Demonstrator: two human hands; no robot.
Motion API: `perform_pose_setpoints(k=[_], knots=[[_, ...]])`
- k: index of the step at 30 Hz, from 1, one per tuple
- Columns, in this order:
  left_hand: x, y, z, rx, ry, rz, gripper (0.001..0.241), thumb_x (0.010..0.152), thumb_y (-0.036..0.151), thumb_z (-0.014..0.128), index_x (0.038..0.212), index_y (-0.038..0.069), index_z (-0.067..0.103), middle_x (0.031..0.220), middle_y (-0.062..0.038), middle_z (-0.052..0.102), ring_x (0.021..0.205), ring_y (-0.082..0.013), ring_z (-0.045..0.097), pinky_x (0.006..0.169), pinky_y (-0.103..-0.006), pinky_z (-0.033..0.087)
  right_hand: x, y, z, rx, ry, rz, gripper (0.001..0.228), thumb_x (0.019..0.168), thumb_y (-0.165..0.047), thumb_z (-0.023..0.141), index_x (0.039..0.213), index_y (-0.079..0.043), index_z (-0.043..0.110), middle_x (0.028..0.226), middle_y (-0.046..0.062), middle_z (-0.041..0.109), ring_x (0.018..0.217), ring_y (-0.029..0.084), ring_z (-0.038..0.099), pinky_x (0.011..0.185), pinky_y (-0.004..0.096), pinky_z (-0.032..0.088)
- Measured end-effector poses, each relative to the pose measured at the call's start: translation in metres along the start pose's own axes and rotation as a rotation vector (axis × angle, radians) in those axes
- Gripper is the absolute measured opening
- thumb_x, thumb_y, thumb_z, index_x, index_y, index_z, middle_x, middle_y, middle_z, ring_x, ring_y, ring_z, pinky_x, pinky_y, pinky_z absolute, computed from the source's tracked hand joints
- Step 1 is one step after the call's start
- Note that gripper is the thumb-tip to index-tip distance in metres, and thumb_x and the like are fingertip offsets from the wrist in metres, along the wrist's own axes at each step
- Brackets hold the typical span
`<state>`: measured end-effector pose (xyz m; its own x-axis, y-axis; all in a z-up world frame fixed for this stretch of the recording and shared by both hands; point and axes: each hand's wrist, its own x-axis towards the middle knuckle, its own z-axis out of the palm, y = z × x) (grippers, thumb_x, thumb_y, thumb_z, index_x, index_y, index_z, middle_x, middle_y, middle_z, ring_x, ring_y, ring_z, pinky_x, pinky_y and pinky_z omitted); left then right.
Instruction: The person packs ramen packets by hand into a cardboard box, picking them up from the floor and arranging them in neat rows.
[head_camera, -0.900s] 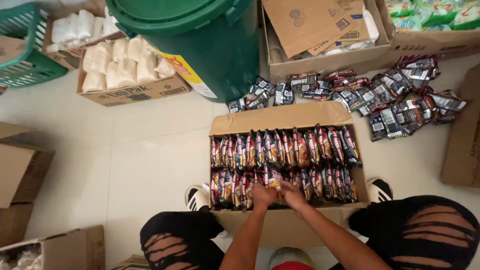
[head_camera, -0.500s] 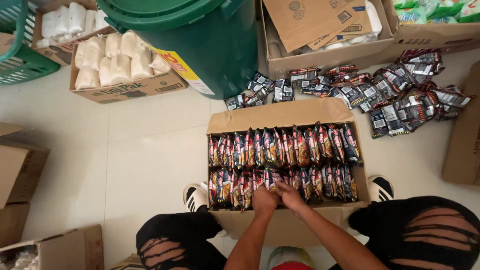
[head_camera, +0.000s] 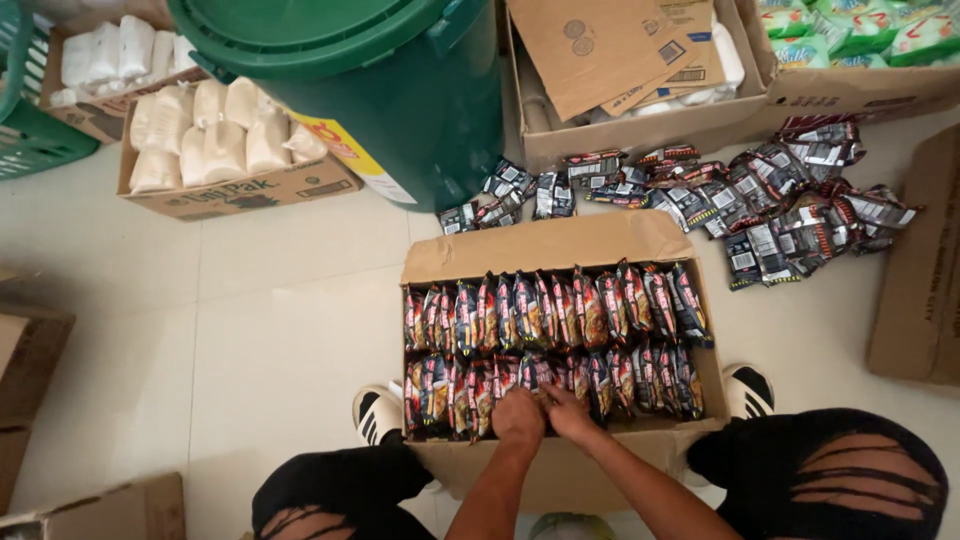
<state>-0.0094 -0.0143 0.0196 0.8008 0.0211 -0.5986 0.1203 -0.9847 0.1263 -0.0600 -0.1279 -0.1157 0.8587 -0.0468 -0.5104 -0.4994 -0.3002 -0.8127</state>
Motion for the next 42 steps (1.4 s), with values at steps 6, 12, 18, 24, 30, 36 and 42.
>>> perform_pose_setpoints(k=[6,12,18,24,30,36,42], knots=[[0.017,-0.002,0.0,0.07,-0.051,0.103,0.024,0.093,0.024,0.066,0.106,0.007,0.077,0.113,-0.019,0.073,0.106,-0.034,0.073,0.087,-0.0453,0.06,-0.022,-0.047,-0.011,-0.055,0.255,-0.011,0.033,0.087,-0.002,0.059,0.117,-0.008,0.073,0.103,0.016,0.076,0.096,0.027,0.073,0.09,0.037,0.057],[0.033,0.015,-0.132,0.025,0.123,0.16,0.031,0.088,0.028,0.071,0.107,0.004,0.071,0.11,-0.022,0.071,0.1,-0.0386,0.073,0.084,-0.0481,0.061,-0.022,-0.17,-0.06,0.007,0.536,-0.344,0.024,0.086,-0.004,0.06,0.109,-0.006,0.066,0.103,0.013,0.066,0.088,0.029,0.068,0.08,0.039,0.056],[0.082,0.034,-0.243,-0.092,0.258,0.234,0.045,0.091,0.041,0.07,0.12,0.006,0.063,0.121,-0.021,0.069,0.107,-0.0414,0.069,0.09,-0.0523,0.056,0.039,-0.242,-0.134,-0.263,0.508,-0.483,0.029,0.087,-0.016,0.063,0.114,-0.007,0.067,0.114,0.017,0.069,0.106,0.038,0.064,0.092,0.047,0.051],[0.235,0.005,-0.184,-0.245,0.334,0.384,0.06,0.082,0.032,0.075,0.137,0.013,0.058,0.127,-0.025,0.064,0.112,-0.0444,0.063,0.095,-0.0494,0.053,0.144,-0.212,-0.165,-0.632,0.244,-0.353,0.048,0.093,-0.035,0.061,0.133,-0.007,0.064,0.14,0.022,0.059,0.133,0.039,0.052,0.112,0.046,0.04],[0.285,0.036,-0.2,-0.303,0.282,0.267,0.064,0.085,0.029,0.071,0.145,0.019,0.053,0.127,-0.023,0.066,0.113,-0.0437,0.064,0.097,-0.0505,0.053,0.222,-0.195,-0.158,-0.509,0.057,-0.399,0.051,0.096,-0.033,0.057,0.139,-0.005,0.058,0.144,0.019,0.057,0.138,0.035,0.05,0.113,0.042,0.039],[0.331,0.053,-0.193,-0.337,0.291,0.234,0.065,0.084,0.022,0.073,0.146,0.019,0.052,0.134,-0.024,0.061,0.114,-0.0452,0.064,0.095,-0.0519,0.053,0.305,-0.167,-0.124,-0.314,0.025,-0.286,0.055,0.093,-0.025,0.058,0.144,-0.007,0.055,0.141,0.02,0.061,0.129,0.036,0.059,0.11,0.04,0.047],[0.378,0.047,-0.167,-0.371,0.339,0.319,0.079,0.077,0.016,0.081,0.148,0.02,0.047,0.135,-0.03,0.054,0.11,-0.0472,0.062,0.091,-0.0503,0.053,0.366,-0.154,-0.087,-0.027,-0.011,-0.125,0.063,0.1,-0.02,0.06,0.157,-0.008,0.036,0.142,0.024,0.059,0.127,0.033,0.061,0.107,0.038,0.047]])
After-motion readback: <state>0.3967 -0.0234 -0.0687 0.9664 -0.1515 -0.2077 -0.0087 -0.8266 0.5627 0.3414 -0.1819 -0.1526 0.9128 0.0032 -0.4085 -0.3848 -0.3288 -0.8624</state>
